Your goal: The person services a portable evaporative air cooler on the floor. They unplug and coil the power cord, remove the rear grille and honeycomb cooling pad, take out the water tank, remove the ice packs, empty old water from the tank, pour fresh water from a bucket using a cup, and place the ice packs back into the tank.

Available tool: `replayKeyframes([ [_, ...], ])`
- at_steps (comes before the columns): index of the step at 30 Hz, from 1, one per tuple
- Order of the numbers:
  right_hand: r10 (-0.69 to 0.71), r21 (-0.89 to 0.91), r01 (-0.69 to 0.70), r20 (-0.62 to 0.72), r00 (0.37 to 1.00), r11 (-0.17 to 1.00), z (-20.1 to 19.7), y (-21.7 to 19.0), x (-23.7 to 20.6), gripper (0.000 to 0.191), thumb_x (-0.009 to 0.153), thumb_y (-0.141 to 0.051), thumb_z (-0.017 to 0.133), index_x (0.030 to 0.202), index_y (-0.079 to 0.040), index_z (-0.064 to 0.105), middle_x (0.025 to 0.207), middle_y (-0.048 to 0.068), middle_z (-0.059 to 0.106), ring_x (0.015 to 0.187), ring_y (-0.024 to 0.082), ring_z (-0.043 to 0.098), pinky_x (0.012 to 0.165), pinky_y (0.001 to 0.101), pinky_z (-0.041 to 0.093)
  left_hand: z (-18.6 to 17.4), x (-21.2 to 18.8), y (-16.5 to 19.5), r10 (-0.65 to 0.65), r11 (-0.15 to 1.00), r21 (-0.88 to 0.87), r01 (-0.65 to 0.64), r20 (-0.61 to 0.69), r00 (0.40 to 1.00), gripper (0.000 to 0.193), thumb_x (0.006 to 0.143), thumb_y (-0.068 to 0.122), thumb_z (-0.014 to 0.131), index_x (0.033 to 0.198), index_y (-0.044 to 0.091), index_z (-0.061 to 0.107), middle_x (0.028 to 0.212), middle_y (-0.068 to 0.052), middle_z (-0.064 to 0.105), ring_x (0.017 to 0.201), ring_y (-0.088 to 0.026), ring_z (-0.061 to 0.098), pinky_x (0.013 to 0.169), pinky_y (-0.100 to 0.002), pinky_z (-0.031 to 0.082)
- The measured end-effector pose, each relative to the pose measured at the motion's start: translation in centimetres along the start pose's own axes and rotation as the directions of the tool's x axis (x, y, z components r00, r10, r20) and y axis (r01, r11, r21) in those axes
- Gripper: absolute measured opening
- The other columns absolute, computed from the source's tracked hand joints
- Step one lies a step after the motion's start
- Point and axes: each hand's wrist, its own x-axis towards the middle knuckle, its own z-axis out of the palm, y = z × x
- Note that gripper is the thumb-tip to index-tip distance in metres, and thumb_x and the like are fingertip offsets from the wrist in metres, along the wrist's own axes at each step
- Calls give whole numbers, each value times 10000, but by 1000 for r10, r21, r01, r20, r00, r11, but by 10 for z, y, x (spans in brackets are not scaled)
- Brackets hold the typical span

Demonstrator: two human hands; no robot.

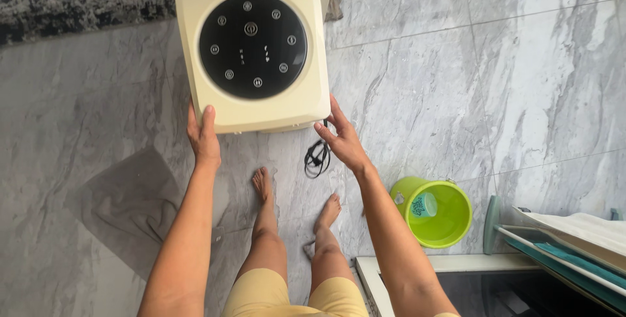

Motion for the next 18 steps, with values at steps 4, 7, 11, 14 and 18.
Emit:
replayKeyframes([
  [4, 85, 36, -83, -56, 995, 996, 0, 25, 4, 806, 956, -135, 702, 1683, -260, 378, 1298, 127, 753, 1047, 272, 764, 981, 435, 624, 6, 0, 2, 25, 999, -37, -27, -40, 999, 618, 1092, 314, 599, 1622, 46, 428, 1541, -97, 564, 1407, -190, 524, 1209, -332, 389],
  [7, -3, -116, -8, -92, 996, 993, -2, 57, 8, 813, 899, -93, 694, 1639, -234, 388, 1200, 107, 781, 887, 239, 780, 838, 419, 633, 10, 1, 1, 36, 998, -49, -38, -57, 998, 650, 1086, 326, 596, 1639, 57, 388, 1566, -97, 550, 1428, -191, 522, 1211, -331, 391],
  [11, -171, -533, -14, -296, 940, 846, -19, 100, 15, 333, 910, -102, 771, 1242, -121, 754, 1116, 160, 805, 959, 277, 758, 865, 421, 585, 12, -1, -5, 60, 996, -54, -64, -73, 996, 669, 1097, 348, 597, 1649, 55, 360, 1595, -106, 527, 1448, -201, 518, 1222, -339, 398],
  [14, 89, -312, -366, -642, 761, 877, -36, 104, 31, 205, 1061, -232, 764, 1044, -36, 821, 894, 179, 779, 824, 261, 740, 801, 381, 549, 15, -4, -8, 61, 992, -108, -70, -83, 995, 678, 1095, 351, 606, 1652, 47, 369, 1595, -127, 530, 1450, -217, 517, 1230, -349, 393],
  [18, 4, -216, -175, -619, 785, 960, -55, 53, 50, 140, 1059, -127, 774, 1117, -6, 813, 907, 229, 742, 785, 455, 681, 647, 322, 465, 16, -7, -6, -18, 999, -41, 15, -79, 997, 710, 1077, 391, 572, 1663, 79, 319, 1599, -119, 504, 1463, -210, 494, 1226, -352, 385],
])
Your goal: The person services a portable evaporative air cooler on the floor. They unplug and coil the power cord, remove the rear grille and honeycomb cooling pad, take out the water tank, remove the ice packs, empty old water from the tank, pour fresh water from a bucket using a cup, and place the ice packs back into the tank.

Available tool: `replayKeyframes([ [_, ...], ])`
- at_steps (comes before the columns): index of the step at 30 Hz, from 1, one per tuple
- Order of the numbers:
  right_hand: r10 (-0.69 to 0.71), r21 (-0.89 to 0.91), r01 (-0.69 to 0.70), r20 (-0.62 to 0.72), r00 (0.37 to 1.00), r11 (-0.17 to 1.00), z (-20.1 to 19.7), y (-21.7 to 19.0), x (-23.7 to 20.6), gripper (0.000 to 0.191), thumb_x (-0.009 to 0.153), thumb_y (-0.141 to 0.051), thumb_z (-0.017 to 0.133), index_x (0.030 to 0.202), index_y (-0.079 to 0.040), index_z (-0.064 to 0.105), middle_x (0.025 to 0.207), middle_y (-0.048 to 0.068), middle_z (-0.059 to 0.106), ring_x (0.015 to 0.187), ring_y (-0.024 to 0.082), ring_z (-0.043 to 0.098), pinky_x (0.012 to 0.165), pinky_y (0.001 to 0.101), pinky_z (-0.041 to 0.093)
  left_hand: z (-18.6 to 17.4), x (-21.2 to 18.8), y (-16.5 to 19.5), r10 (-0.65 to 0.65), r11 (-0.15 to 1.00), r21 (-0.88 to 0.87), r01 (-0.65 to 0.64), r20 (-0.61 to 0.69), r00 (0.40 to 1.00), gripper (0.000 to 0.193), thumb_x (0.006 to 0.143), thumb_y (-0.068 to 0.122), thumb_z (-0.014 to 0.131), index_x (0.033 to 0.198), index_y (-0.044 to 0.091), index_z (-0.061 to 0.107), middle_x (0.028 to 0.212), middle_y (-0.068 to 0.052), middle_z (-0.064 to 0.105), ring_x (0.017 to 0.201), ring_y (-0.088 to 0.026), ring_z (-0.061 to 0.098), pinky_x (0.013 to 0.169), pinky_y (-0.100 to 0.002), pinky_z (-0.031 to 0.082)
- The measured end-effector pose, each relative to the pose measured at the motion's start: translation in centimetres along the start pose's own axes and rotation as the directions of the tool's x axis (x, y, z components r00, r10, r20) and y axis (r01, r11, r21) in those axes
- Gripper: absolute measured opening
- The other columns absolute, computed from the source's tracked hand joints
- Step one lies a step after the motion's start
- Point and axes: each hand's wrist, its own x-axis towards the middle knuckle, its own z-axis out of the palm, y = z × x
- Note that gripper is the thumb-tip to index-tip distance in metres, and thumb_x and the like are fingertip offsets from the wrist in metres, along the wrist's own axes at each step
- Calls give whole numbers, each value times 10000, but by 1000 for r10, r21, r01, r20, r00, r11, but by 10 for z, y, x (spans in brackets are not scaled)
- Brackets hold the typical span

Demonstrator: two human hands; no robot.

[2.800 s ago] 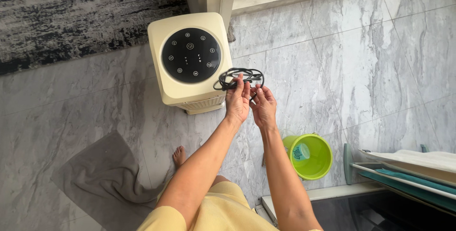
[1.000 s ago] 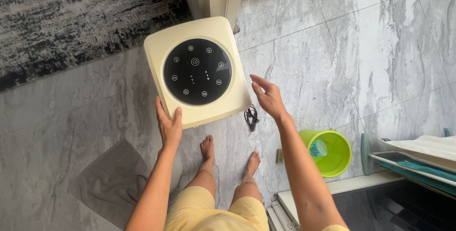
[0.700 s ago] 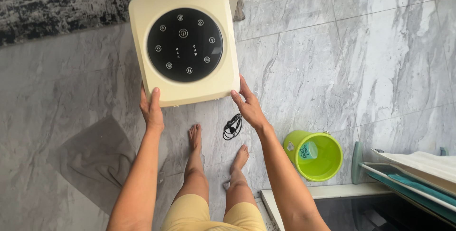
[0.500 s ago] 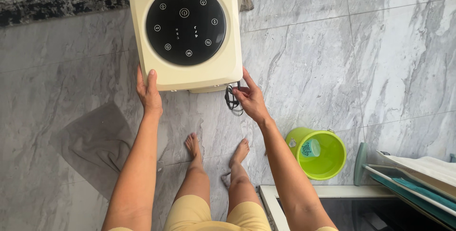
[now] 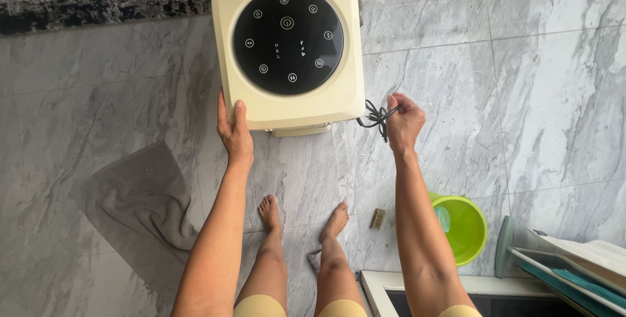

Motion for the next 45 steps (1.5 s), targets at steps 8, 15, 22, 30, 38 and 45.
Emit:
replayKeyframes([
  [8, -634, 567, 454, 162, 757, 687, -16, -108, -13, 725, 909, 204, 419, 1591, -31, 344, 1593, 134, 461, 1367, 244, 662, 1150, 339, 574, -3, 1, 2, -8, 1000, -9, 8, 76, 997, 757, 1068, 428, 575, 1672, 79, 282, 1577, -131, 512, 1433, -203, 511, 1213, -346, 414],
  [15, -301, 523, 106, 303, 904, 846, 40, -111, 35, 757, 995, 125, 574, 1650, 24, 209, 1378, 177, 658, 1250, 213, 676, 1111, 320, 566, 12, 1, 9, 15, 997, -69, -18, -32, 999, 735, 1070, 374, 577, 1662, 42, 293, 1559, -137, 545, 1405, -203, 545, 1196, -340, 427],
  [22, -420, 480, 244, 302, 856, 843, 30, -89, 54, 478, 1042, 23, 600, 1512, 73, 532, 1335, 165, 717, 1235, 202, 696, 1109, 316, 572, -10, -5, -60, 242, 961, -149, -233, 40, 970, 750, 1127, 506, 416, 1682, 25, 262, 1674, -107, 423, 1555, -218, 393, 1299, -381, 287],
  [30, -584, 812, 70, 353, 731, 579, 55, 28, 48, 534, 1154, -328, 452, 1536, 42, 509, 1494, 159, 640, 1423, 256, 574, 1246, 394, 424, -52, 18, -228, 316, 941, 25, -338, 300, 900, 845, 1094, 647, 404, 1641, 10, 301, 1672, -155, 389, 1562, -280, 334, 1304, -453, 219],
  [38, -767, 863, 311, 126, 630, 397, 142, 162, 54, 623, 1224, -396, 397, 1659, 46, 343, 1687, 135, 434, 1562, 222, 414, 1361, 405, 317, -51, 67, -327, 629, 684, 169, -710, 356, 691, 979, 1055, 645, 520, 1718, 39, 131, 1731, -186, 274, 1631, -304, 284, 1372, -464, 217],
  [45, -900, 762, 581, 6, 437, 287, 191, 205, 59, 613, 1242, -421, 368, 1681, 6, 344, 1624, 106, 452, 1499, 174, 446, 1303, 335, 341, -28, 82, -397, 784, 616, -88, -783, 163, 599, 849, 1213, 551, 457, 1707, 95, -60, 1782, -120, 118, 1619, -235, 232, 1357, -393, 218],
])
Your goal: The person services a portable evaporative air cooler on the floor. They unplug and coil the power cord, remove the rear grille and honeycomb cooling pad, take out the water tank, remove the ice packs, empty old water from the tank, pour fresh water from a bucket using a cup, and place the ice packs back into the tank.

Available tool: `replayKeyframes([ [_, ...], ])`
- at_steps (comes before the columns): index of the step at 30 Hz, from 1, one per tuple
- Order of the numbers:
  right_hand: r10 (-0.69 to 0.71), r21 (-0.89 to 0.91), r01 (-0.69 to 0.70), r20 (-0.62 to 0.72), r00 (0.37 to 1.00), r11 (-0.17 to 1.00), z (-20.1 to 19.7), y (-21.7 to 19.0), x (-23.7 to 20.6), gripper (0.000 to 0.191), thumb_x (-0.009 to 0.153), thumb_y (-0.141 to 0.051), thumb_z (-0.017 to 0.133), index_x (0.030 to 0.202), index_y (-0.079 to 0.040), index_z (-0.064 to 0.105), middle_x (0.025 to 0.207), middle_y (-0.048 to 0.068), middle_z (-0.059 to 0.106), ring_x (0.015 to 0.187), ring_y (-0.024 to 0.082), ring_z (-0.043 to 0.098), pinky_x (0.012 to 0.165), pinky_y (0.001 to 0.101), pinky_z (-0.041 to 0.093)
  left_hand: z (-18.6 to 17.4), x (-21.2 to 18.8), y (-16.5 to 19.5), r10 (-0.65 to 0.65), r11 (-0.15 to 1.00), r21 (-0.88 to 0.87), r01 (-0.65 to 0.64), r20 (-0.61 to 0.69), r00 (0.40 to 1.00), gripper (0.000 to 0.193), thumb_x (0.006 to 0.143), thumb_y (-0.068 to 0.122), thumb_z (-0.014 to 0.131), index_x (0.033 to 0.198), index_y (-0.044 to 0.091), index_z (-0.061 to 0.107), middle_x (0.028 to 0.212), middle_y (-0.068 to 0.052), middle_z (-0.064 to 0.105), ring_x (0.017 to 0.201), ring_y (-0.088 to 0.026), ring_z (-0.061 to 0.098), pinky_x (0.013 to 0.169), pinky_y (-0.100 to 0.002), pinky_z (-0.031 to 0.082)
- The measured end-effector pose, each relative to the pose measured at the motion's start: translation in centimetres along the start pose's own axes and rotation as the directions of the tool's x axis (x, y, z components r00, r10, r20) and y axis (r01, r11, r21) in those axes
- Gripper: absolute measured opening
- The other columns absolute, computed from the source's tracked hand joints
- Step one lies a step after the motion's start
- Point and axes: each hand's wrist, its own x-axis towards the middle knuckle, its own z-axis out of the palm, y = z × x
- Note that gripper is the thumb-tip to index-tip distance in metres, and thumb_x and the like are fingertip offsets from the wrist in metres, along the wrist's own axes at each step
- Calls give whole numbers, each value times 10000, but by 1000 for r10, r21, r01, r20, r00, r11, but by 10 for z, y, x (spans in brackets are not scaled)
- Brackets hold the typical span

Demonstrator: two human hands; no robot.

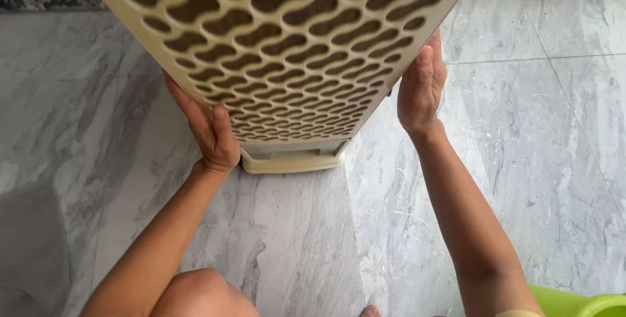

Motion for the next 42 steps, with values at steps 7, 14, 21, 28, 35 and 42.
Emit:
replayKeyframes([
  [7, -210, -373, 137, -164, 964, 918, 13, 18, -4, 457, 1242, -322, 360, 1192, 23, 656, 1169, 44, 631, 1063, 127, 532, 989, 291, 446, 29, -62, -23, -644, 763, -164, 625, -265, 717, 655, 1109, 437, 309, 1666, 99, 242, 1724, -111, 308, 1574, -267, 319, 1267, -399, 246],
  [14, -125, -137, 62, -522, 844, 989, 31, 30, -1, 383, 1227, -219, 492, 1038, 48, 691, 789, -34, 521, 715, 31, 397, 683, 190, 337, 77, -67, -34, -829, 452, -406, 794, -519, 207, 657, 1098, 362, 358, 1682, 220, 92, 1777, -22, 71, 1598, -242, 151, 1270, -406, 183],
  [21, -181, 10, 243, -636, 750, 970, 71, 31, -37, 314, 1048, -8, 558, 1329, 76, 668, 1028, 86, 733, 714, 67, 525, 645, 222, 408, 113, -85, -34, -891, 422, -779, 463, -450, 56, 751, 969, 433, 555, 1604, 267, 191, 1531, -72, 407, 1404, -254, 427, 1205, -485, 348],
  [28, 371, 470, 115, -804, 465, 875, 73, 63, -144, 250, 950, -29, 493, 1151, 21, 632, 1029, 161, 735, 911, 224, 687, 846, 367, 591, 125, -133, -63, -933, 360, -838, 410, -311, 183, 696, 911, 564, 709, 1355, 115, 417, 1319, -89, 442, 1248, -253, 501, 1156, -480, 456],
  [35, 700, 645, -276, -623, 350, 712, 107, 120, -220, 223, 974, -66, 574, 1176, -4, 646, 1037, 130, 740, 898, 225, 691, 830, 395, 599, 111, -144, -57, -909, 392, -834, 387, -286, 304, 577, 920, 489, 735, 1307, 119, 518, 1178, -49, 572, 1111, -229, 615, 1056, -435, 484],
  [42, 799, 786, -247, -452, 398, 567, 136, 107, -208, 291, 984, -198, 712, 1183, -21, 593, 1074, 133, 692, 1048, 277, 710, 917, 454, 636, 114, -134, -38, -880, 406, -832, 378, -245, 407, 445, 951, 369, 767, 1239, 109, 549, 1194, -33, 613, 1093, -177, 622, 979, -373, 508],
])
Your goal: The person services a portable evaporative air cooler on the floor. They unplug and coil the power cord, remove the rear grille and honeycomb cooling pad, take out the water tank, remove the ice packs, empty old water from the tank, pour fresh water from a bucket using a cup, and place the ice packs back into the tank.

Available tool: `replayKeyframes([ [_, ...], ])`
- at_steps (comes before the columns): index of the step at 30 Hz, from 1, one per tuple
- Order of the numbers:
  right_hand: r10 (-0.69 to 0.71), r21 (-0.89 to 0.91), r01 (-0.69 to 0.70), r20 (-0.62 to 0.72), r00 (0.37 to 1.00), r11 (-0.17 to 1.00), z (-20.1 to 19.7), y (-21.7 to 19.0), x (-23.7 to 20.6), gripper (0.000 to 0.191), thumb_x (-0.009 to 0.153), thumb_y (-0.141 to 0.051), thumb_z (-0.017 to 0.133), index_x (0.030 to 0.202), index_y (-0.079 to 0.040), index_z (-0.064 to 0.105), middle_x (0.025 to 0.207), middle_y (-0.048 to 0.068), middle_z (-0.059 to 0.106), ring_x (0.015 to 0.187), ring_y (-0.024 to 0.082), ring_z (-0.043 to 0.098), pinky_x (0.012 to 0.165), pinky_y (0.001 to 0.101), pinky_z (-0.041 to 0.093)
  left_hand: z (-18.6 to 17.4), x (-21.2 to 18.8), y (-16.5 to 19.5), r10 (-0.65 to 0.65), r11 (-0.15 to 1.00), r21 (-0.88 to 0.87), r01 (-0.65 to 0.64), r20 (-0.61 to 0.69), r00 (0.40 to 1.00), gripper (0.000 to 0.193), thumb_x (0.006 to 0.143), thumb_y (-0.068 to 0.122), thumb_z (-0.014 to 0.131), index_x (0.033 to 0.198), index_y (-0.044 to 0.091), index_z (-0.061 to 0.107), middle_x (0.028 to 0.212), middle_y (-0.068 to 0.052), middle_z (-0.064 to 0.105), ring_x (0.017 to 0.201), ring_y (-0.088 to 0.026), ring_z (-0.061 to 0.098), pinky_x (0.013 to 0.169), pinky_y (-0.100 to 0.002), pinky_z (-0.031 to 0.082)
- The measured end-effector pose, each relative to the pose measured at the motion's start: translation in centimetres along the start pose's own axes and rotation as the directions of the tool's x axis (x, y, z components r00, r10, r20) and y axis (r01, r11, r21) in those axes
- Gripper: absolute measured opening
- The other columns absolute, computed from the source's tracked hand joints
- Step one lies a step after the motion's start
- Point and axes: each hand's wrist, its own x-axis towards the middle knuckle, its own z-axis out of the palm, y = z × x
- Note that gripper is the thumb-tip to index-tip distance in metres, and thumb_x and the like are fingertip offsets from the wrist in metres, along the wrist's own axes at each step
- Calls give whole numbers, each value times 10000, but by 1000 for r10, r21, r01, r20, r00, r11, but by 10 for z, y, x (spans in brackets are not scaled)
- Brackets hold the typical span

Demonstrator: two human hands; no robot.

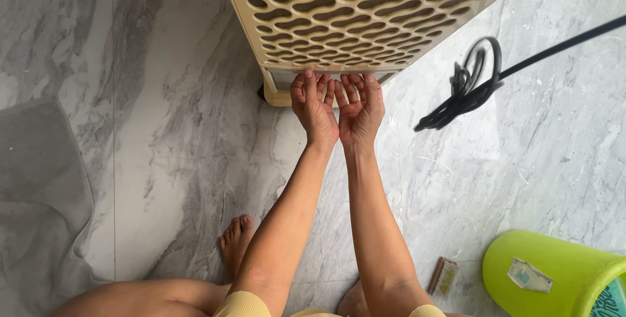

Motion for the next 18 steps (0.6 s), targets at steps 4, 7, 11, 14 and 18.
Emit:
replayKeyframes([
  [4, 22, -14, -23, -37, 999, 1000, 10, 0, 2, 362, 983, -251, 763, 1166, -2, 573, 1054, 125, 681, 1052, 285, 702, 935, 448, 641, 0, 3, -4, 3, 1000, -20, -3, -3, 1000, 389, 956, 335, 771, 1192, 118, 551, 1153, 6, 607, 1045, -144, 616, 923, -314, 516],
  [7, 36, 9, -36, -45, 998, 999, 12, 2, 7, 420, 936, -256, 804, 1168, 4, 571, 1019, 106, 643, 1027, 275, 689, 920, 473, 654, -2, 9, -10, 13, 997, -83, -12, 10, 1000, 358, 977, 304, 780, 1183, 106, 564, 1124, -6, 611, 989, -127, 602, 825, -264, 489],
  [11, 61, 90, -58, -41, 997, 994, 11, 6, 13, 442, 904, -235, 820, 1167, 12, 564, 1058, 118, 629, 1039, 282, 678, 966, 471, 647, -3, 15, -15, 23, 992, -124, -22, 5, 1000, 335, 988, 278, 783, 1175, 97, 572, 1107, -8, 601, 942, -110, 595, 751, -229, 478],
  [14, 74, 145, -69, -29, 997, 987, 9, 9, 15, 441, 903, -206, 829, 1174, 15, 560, 1081, 124, 620, 1054, 274, 669, 1015, 476, 636, -4, 15, -16, 28, 993, -117, -28, 2, 1000, 340, 979, 290, 783, 1173, 104, 575, 1122, -1, 603, 960, -115, 588, 777, -244, 477],
  [18, 96, 211, -94, 0, 995, 973, 4, 11, 15, 492, 921, -193, 860, 1228, 25, 543, 1123, 106, 570, 1060, 238, 606, 1052, 511, 593, -8, 16, -16, -8, 998, -70, 6, -26, 1000, 449, 928, 376, 797, 1213, 112, 571, 1155, -15, 597, 1028, -144, 585, 899, -309, 515],
])
